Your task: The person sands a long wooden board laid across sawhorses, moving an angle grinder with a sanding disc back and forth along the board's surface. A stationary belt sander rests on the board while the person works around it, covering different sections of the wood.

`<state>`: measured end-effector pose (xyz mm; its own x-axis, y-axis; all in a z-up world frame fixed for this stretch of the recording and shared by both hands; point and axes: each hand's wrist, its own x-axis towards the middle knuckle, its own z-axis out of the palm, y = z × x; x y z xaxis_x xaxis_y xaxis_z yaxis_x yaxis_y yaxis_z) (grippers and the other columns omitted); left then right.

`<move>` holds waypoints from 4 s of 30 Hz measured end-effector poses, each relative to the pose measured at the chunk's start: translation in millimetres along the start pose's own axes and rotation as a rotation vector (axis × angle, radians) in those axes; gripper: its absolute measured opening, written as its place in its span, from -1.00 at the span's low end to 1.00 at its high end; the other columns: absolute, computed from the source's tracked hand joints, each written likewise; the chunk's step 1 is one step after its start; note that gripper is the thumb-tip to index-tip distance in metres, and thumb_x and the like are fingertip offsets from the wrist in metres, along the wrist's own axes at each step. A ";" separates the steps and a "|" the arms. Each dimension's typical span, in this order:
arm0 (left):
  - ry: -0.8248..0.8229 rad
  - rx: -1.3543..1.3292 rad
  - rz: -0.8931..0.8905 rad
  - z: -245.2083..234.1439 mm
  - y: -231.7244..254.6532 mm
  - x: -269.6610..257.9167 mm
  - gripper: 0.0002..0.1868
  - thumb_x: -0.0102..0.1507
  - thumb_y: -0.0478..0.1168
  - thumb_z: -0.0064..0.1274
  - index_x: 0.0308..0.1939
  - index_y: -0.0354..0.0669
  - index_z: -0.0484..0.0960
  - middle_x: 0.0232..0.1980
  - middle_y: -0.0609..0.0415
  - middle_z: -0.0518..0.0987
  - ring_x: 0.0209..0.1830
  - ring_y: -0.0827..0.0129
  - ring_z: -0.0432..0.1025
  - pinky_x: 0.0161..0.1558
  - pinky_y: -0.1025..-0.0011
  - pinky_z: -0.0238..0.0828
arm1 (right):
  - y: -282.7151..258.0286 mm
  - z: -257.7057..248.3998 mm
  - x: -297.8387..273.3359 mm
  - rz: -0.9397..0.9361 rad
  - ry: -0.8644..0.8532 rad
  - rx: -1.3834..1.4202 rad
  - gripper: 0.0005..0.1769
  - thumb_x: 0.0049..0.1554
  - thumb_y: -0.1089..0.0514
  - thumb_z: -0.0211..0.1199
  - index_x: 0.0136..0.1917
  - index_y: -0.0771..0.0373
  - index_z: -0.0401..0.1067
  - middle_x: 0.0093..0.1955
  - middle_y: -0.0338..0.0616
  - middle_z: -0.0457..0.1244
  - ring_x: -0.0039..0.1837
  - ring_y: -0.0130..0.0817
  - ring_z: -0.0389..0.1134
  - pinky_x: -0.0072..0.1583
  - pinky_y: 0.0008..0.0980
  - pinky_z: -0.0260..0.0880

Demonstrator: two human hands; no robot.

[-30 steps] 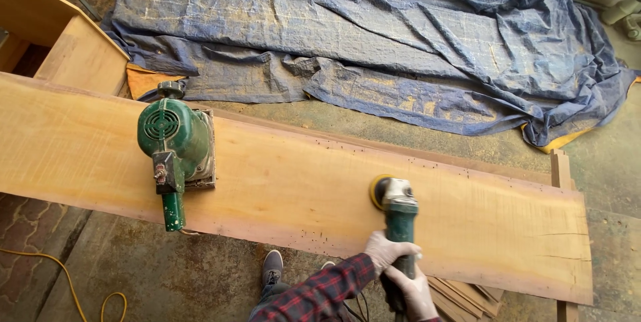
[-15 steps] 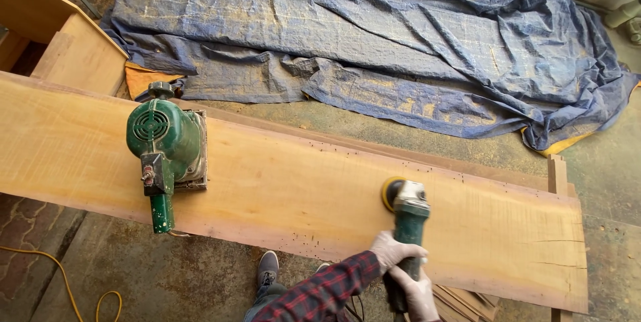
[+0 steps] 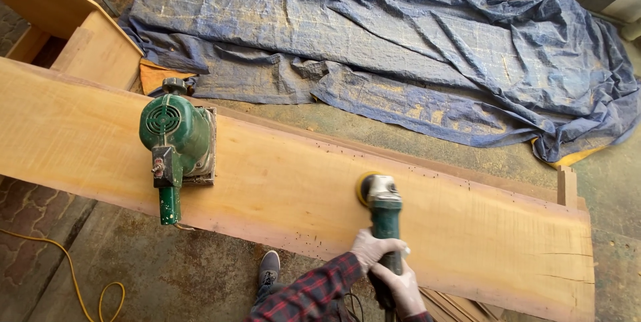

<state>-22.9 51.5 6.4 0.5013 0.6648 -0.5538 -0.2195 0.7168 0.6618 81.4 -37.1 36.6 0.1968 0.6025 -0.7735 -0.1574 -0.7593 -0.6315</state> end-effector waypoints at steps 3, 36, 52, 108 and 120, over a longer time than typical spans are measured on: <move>-0.158 0.088 -0.028 36.8 -26.3 19.2 -0.55 -0.05 -0.16 0.43 -0.20 -0.27 0.59 -0.29 -0.03 0.66 -0.37 0.30 0.56 -0.24 0.32 0.62 | 19.6 -37.0 -0.4 -0.040 0.118 0.105 -0.38 -0.14 0.03 0.43 0.12 0.40 0.43 -0.29 0.02 0.34 -0.41 -0.26 0.33 -0.36 -0.26 0.32; 0.120 -0.042 -0.004 -26.2 45.6 -49.5 -0.61 -0.09 -0.23 0.41 -0.27 -0.20 0.59 -0.35 0.00 0.65 -0.44 0.34 0.56 -0.29 0.31 0.63 | -13.7 40.2 0.0 -0.029 -0.120 -0.113 -0.40 -0.14 0.05 0.48 0.09 0.38 0.42 -0.25 -0.05 0.34 -0.35 -0.29 0.33 -0.32 -0.31 0.32; -0.178 0.367 -0.240 86.7 -45.7 22.1 -0.42 -0.09 -0.02 0.47 -0.09 -0.20 0.64 -0.15 -0.01 0.68 -0.20 0.39 0.57 -0.09 0.40 0.55 | 157.1 -145.5 52.7 -0.812 0.119 -0.164 -0.57 0.08 0.16 0.35 0.17 0.45 0.57 0.06 0.02 0.49 0.07 -0.28 0.55 0.11 -0.41 0.47; -0.219 0.446 -0.227 16.0 0.0 21.4 -0.25 -0.17 0.08 0.48 -0.03 -0.33 0.68 -0.09 -0.09 0.68 -0.14 0.29 0.57 -0.07 0.40 0.51 | 88.8 -25.8 74.6 -0.133 0.194 0.286 -0.40 -0.11 0.06 0.40 0.16 0.39 0.40 -0.21 0.00 0.40 -0.26 -0.26 0.46 -0.24 -0.33 0.47; 0.076 0.037 0.133 -116.4 49.8 -37.1 -0.54 -0.10 -0.12 0.43 -0.22 -0.20 0.60 -0.30 0.02 0.64 -0.43 0.38 0.52 -0.28 0.36 0.59 | -18.5 127.1 11.7 0.006 -0.031 -0.043 -0.51 -0.07 0.09 0.36 0.05 0.45 0.43 -0.35 0.07 0.32 -0.44 -0.16 0.32 -0.41 -0.21 0.29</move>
<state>-149.8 87.0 1.1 0.4047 0.7685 -0.4955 -0.2481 0.6138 0.7494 -36.4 15.2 32.4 0.1659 0.6048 -0.7789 -0.1168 -0.7722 -0.6245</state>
